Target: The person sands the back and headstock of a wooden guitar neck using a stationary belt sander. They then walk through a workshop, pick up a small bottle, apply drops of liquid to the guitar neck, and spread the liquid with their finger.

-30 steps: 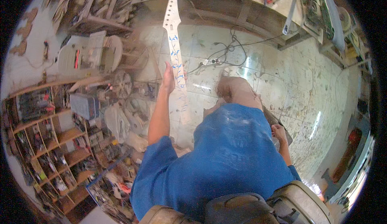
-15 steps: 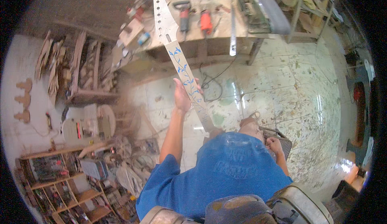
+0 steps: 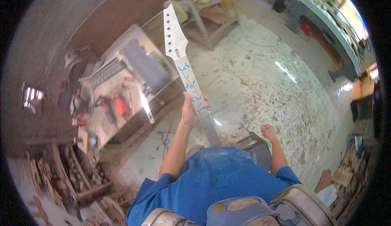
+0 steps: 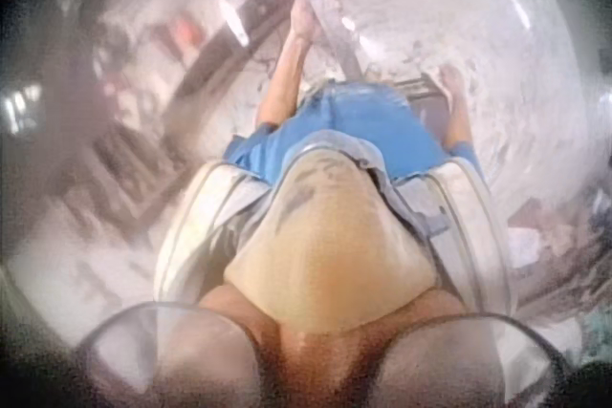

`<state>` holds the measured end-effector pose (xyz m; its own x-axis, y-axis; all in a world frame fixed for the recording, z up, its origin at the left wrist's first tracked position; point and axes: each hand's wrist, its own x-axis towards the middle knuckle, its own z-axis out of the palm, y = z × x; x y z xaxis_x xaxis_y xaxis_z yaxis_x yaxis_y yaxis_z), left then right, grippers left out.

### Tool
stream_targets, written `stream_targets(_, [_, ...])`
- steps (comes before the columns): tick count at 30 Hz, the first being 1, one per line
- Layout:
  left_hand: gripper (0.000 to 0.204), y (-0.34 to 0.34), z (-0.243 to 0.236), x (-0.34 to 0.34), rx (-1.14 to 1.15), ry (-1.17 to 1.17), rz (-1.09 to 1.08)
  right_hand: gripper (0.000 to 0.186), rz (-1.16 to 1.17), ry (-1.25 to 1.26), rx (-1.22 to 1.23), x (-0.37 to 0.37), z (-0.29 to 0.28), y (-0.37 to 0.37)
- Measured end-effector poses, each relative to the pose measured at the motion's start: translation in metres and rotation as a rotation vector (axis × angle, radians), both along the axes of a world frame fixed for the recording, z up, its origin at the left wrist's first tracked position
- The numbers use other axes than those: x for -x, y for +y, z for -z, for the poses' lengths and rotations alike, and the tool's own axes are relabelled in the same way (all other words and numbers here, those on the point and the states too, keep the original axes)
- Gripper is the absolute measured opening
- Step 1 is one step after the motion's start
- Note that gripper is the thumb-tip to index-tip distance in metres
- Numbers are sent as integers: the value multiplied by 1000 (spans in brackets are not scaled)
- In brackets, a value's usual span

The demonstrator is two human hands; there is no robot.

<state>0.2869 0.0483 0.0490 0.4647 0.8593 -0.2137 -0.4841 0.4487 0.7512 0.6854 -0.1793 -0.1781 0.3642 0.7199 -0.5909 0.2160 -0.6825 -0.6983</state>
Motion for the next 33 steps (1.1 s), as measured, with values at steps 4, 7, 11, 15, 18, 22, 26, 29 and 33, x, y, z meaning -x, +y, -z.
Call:
stream_targets(4, [83,52,20,-71,121,17,123,24,-10,-80,-77,-33,68,-55])
stream_targets(7, [82,87,36,-110,130,50,226,23,-114,-116,22,-18,104,-114])
stream_targets(11, [80,141,34,-161,264,66,297,25,418,298,391,41,103,-173])
stream_targets(15, [77,206,39,-198,107,9,339,26,644,381,455,83,93,-182])
stream_targets(18, [76,238,33,-215,106,49,292,27,528,305,403,77,74,-127])
stream_targets(22, [76,275,34,-223,91,68,293,30,340,196,290,44,55,-39])
stream_targets(26, [77,317,42,-229,39,73,268,34,97,75,162,-7,55,44])
stream_targets(29, [79,344,34,-231,60,140,199,37,55,93,160,-57,54,109])
stream_targets(33, [81,379,18,-236,31,273,-14,40,113,239,305,-149,45,180])
